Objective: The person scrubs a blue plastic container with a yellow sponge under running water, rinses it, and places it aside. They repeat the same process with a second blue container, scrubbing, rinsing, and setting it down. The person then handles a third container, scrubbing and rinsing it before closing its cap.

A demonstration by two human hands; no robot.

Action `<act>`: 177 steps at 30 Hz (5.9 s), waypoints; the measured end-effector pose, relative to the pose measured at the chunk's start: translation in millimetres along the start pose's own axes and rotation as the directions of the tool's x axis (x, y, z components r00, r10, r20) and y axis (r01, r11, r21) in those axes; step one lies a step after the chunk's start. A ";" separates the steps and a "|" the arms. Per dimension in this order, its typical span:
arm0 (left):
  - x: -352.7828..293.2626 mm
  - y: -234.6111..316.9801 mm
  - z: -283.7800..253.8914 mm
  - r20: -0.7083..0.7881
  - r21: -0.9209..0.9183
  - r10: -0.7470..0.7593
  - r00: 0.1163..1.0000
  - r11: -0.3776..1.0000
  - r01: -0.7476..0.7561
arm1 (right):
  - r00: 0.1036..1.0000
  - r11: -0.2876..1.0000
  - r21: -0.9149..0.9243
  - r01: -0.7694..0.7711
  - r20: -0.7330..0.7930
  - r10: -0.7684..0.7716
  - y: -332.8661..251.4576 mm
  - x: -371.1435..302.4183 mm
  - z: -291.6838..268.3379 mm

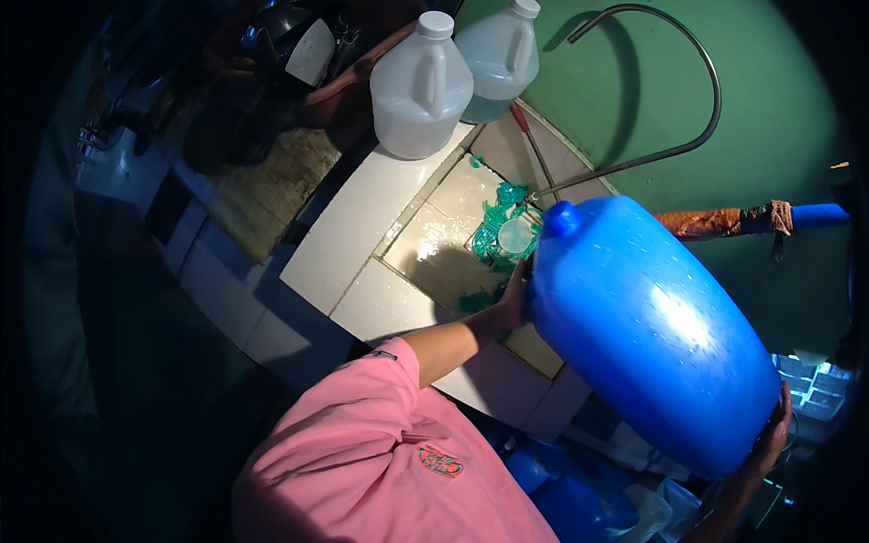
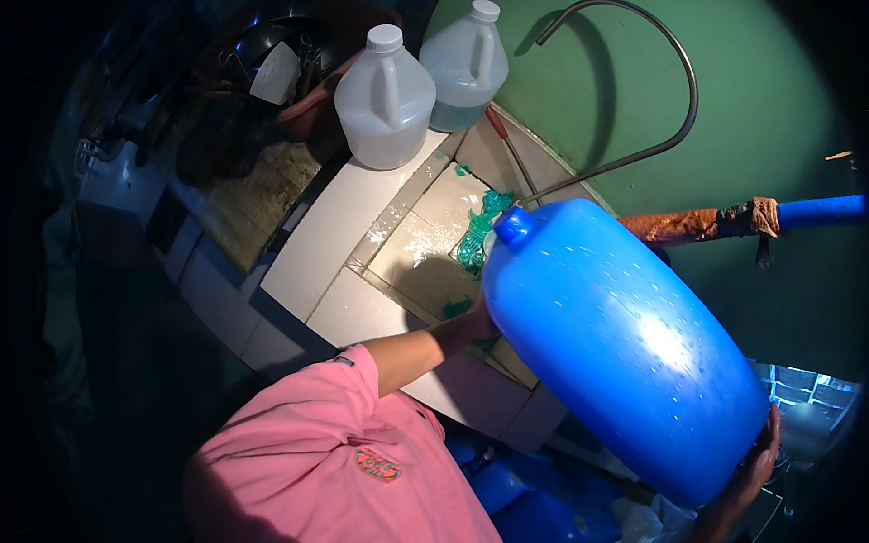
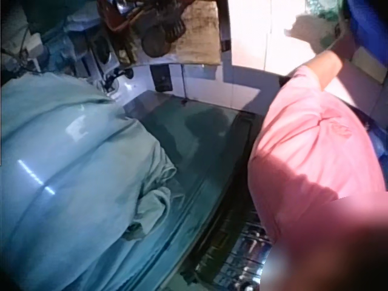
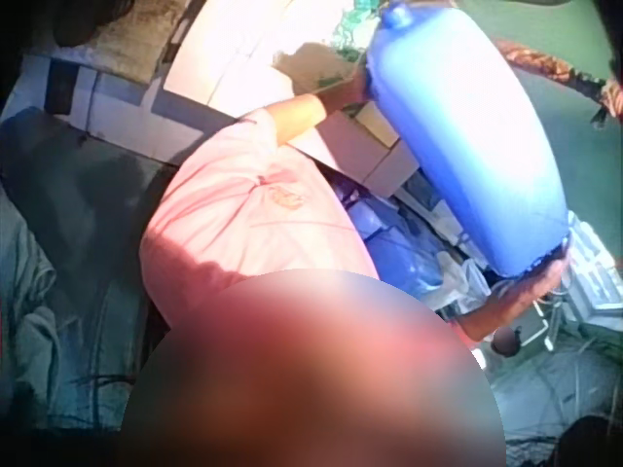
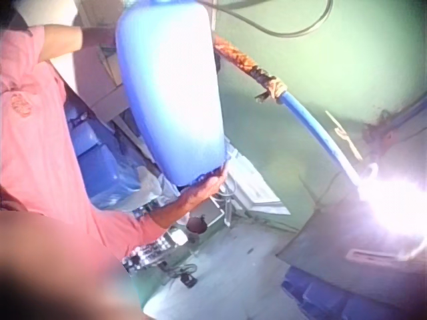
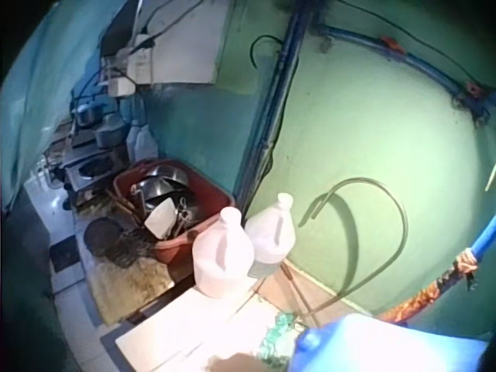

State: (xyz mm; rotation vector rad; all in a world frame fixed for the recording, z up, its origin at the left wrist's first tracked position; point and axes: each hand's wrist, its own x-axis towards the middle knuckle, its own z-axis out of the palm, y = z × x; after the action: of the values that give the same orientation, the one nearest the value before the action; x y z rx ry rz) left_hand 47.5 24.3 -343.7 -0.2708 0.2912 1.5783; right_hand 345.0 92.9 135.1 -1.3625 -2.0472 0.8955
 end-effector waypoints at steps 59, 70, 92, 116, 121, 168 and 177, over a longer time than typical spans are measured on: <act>-6.3 2.0 5.0 0.251 0.860 0.287 0.924 0.372 -0.350 | 0.970 0.691 -0.722 -0.047 -0.199 -0.142 -1.9 -53.5 107.3; 145.9 92.3 -129.7 0.024 0.793 -0.006 1.000 -0.608 -0.023 | 0.975 0.538 -0.839 -0.080 -0.178 -0.134 15.4 -65.5 87.4; 155.2 89.0 -226.2 0.113 0.777 -0.102 0.988 -0.611 -0.152 | 0.948 0.462 -0.858 -0.225 -0.302 -0.099 14.6 -63.3 93.0; 129.5 99.1 -196.3 -0.086 0.856 -0.010 0.996 -0.512 0.069 | 0.919 0.513 -0.819 -0.257 -0.372 -0.134 12.4 -59.4 106.2; 142.3 87.9 -138.8 0.449 0.771 -0.050 0.892 -0.482 -0.416 | 0.944 0.503 -0.851 -0.152 -0.275 -0.182 8.2 -54.7 108.0; -124.5 -25.4 381.6 0.677 -0.248 -0.727 0.110 -0.367 -0.897 | 0.971 0.582 -0.803 0.125 -0.021 -0.238 18.2 -82.0 66.7; -118.4 -27.2 371.1 0.711 -0.210 -0.678 0.187 -0.459 -0.863 | 0.975 0.635 -0.763 0.118 -0.033 -0.221 13.3 -81.2 68.2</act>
State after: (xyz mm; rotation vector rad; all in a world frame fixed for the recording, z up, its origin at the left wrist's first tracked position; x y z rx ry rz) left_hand 81.0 43.6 44.8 2.9385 0.8060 1.0031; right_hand 332.7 4.6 76.1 -1.5085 -2.5105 -0.2126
